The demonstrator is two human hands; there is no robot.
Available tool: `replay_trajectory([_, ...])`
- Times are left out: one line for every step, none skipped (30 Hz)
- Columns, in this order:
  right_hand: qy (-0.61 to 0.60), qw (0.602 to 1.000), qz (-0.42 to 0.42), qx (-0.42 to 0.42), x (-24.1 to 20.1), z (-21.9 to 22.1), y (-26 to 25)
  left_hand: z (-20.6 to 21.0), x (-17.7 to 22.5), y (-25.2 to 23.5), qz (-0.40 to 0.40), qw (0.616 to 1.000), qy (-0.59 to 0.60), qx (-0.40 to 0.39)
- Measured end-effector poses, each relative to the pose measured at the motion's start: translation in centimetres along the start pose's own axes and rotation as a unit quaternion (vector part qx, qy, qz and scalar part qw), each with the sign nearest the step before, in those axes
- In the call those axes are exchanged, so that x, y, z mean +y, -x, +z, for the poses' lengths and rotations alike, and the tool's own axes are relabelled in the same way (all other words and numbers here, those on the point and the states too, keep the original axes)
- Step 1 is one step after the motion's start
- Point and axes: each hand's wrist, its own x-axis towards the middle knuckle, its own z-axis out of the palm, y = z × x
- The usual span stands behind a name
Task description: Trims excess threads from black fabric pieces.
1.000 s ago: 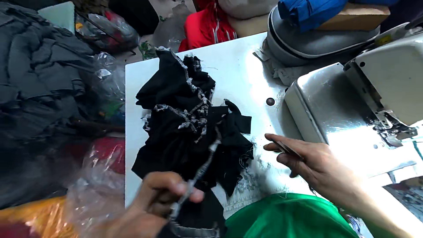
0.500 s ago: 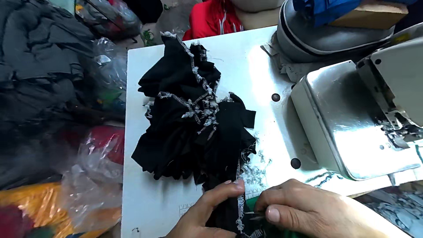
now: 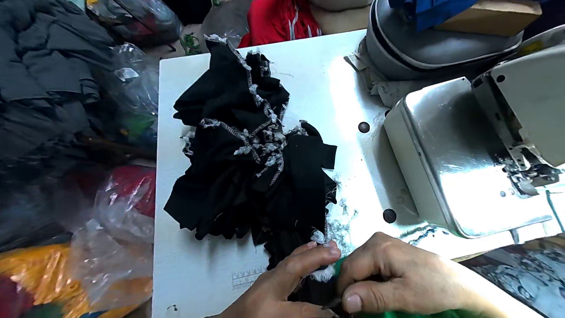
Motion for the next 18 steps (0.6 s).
replay_trajectory([-0.002,1.0,-0.002,0.011,0.1,0.1,0.1,0.0,-0.1,0.0,0.001,1.0,-0.001,-0.002])
replay_trajectory([-0.002,1.0,0.001,0.023,0.1,0.1,0.2,0.1,-0.1,0.1,0.001,1.0,0.0,-0.004])
replay_trajectory([-0.002,0.999,0.009,0.039,0.1,0.1,0.3,0.1,-0.2,0.2,-0.001,1.0,0.002,-0.003])
replay_trajectory([-0.008,0.998,0.024,0.062,-0.1,0.0,0.4,0.2,-0.2,0.4,-0.003,1.0,0.004,-0.002])
replay_trajectory([-0.023,0.994,0.047,0.092,-0.3,0.0,0.6,0.2,-0.1,0.5,-0.006,1.0,0.005,0.001])
replay_trajectory([-0.05,0.987,0.077,0.131,-0.4,0.0,0.7,0.2,0.0,0.7,-0.006,1.0,0.005,0.002])
replay_trajectory([-0.082,0.976,0.109,0.169,-0.4,-0.1,0.7,0.2,0.1,0.9,-0.006,1.0,0.009,0.005])
replay_trajectory([-0.112,0.963,0.141,0.2,-0.4,-0.3,0.6,0.2,0.3,1.1,-0.007,1.0,0.014,0.008])
replay_trajectory([-0.132,0.949,0.177,0.223,-0.4,-0.3,0.3,0.3,0.4,1.2,-0.008,1.0,0.02,0.013])
replay_trajectory([-0.137,0.937,0.219,0.237,-0.4,-0.3,-0.1,0.4,0.5,1.3,-0.009,0.999,0.026,0.02])
replay_trajectory([-0.135,0.926,0.26,0.238,-0.5,-0.1,-0.6,0.5,0.6,1.4,-0.01,0.999,0.031,0.025])
replay_trajectory([-0.137,0.919,0.294,0.226,-0.6,0.0,-1.2,0.7,0.6,1.5,-0.009,0.999,0.034,0.026])
replay_trajectory([-0.148,0.913,0.318,0.208,-0.6,0.1,-1.8,0.8,0.5,1.4,-0.007,0.999,0.038,0.026])
replay_trajectory([-0.166,0.909,0.332,0.19,-0.6,0.3,-2.3,0.9,0.5,1.4,-0.005,0.999,0.04,0.024])
replay_trajectory([-0.191,0.905,0.338,0.176,-0.5,0.4,-2.7,1.0,0.4,1.3,-0.002,0.999,0.04,0.022])
replay_trajectory([-0.219,0.9,0.335,0.171,-0.4,0.6,-3.0,1.0,0.4,1.2,0.0,0.999,0.038,0.02])
replay_trajectory([-0.248,0.897,0.325,0.168,-0.4,0.7,-3.2,1.1,0.4,1.2,0.001,0.999,0.038,0.021])
replay_trajectory([-0.273,0.895,0.311,0.163,-0.4,0.8,-3.3,1.1,0.4,1.1,0.002,0.999,0.039,0.02])
